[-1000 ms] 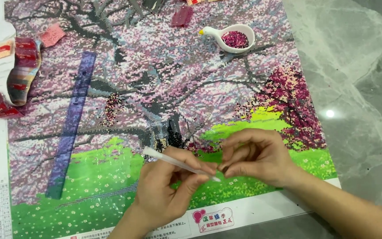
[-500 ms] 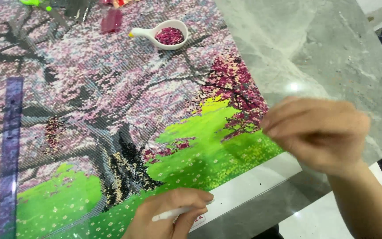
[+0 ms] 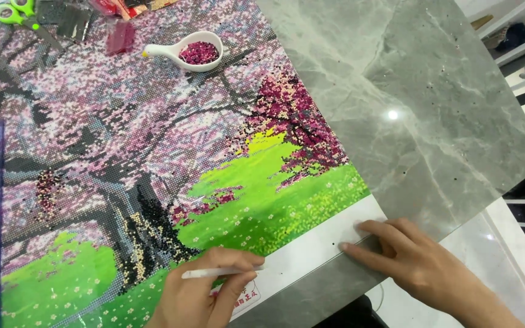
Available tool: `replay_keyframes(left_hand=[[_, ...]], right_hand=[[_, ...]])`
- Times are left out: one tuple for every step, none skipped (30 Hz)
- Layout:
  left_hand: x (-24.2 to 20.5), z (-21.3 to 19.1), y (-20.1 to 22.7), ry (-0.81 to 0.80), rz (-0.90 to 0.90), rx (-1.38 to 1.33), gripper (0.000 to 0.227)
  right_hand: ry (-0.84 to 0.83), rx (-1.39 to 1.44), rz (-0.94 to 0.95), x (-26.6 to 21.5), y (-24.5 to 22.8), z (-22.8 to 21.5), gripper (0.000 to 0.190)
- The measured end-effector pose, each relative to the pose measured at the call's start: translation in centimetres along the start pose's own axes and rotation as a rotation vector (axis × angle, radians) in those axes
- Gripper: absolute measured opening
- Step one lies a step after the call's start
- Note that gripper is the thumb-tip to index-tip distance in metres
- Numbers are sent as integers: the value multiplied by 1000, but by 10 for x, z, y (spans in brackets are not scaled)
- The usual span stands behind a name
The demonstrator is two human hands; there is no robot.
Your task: Using a stylus tool to pick up small resin diamonds from a tray and place them onto a coded adhesive canvas.
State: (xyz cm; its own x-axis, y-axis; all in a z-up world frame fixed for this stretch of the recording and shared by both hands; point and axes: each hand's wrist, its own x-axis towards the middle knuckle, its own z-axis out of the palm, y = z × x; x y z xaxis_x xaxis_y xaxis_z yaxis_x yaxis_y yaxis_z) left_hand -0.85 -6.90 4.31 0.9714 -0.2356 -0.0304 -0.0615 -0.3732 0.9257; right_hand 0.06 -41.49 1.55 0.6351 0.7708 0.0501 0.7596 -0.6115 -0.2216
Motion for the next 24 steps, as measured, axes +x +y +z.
replay_keyframes(left_hand=[[0,0,-2,-2,43,-2,8],[-1,-1,-2,-4,45,0,8],[-1,-1,-2,-4,24,-10,8],[-2,-2,-1,-2,2,-21,7],[-1,-2,-3,-1,2,-19,7],[-2,-2,-5,-6,11,-18,8],[-2,-3,-7,-10,20,-16,8],[-2,-2,-11,-8,19,-19,8],[-2,-2,-14,-12,81,-22,9],[-1,-2,-17,-14,143,-25,10],[-1,-2,-19,-9,141,-26,10],[-1,-2,-21,-20,197,-7,9],[0,-3,-22,-32,252,13,8],[-1,-3,-23,-28,250,14,8],[-2,-3,-24,-37,237,-3,9],[-2,-3,-25,-47,225,-21,10],[-2,-3,-24,-44,224,-20,10],[-2,-3,-23,-33,245,-29,9],[-2,-4,-22,-22,267,-37,8],[-1,-5,-23,-22,267,-37,8],[-1,-5,-24,-29,248,-32,8],[-2,-5,-25,-37,226,-28,8],[0,-1,-26,-36,223,-31,8],[1,3,-26,-23,243,-66,7]], right_hand=[[-24,-24,42,0,-2,3,86],[-21,-24,44,1,-3,3,86],[-11,-44,31,3,-4,4,78],[-2,-62,14,6,-5,4,70],[-1,-62,13,7,-6,3,70],[-31,-69,14,8,-7,3,72],[-60,-75,14,10,-7,2,74],[-63,-76,12,13,-9,1,74],[-82,-65,-1,16,-10,0,83],[-101,-53,-15,19,-11,-2,92],[-104,-54,-20,24,-13,-3,92],[-100,-61,-42,30,-16,-3,77],[-97,-68,-64,36,-18,-4,62],[-97,-67,-68,42,-20,-4,62],[-109,-102,-93,47,-22,-5,67],[-120,-138,-117,53,-24,-6,72],[-120,-138,-120,54,-23,-4,72],[-133,-63,-115,56,-21,-3,68],[-146,12,-110,57,-20,-2,63],[-146,11,-110,55,-19,-3,63],[-105,58,-97,53,-19,-3,63],[-69,107,-84,51,-18,-3,63],[-72,108,-85,51,-19,-3,63],[-76,83,-86,51,-21,-3,60]])
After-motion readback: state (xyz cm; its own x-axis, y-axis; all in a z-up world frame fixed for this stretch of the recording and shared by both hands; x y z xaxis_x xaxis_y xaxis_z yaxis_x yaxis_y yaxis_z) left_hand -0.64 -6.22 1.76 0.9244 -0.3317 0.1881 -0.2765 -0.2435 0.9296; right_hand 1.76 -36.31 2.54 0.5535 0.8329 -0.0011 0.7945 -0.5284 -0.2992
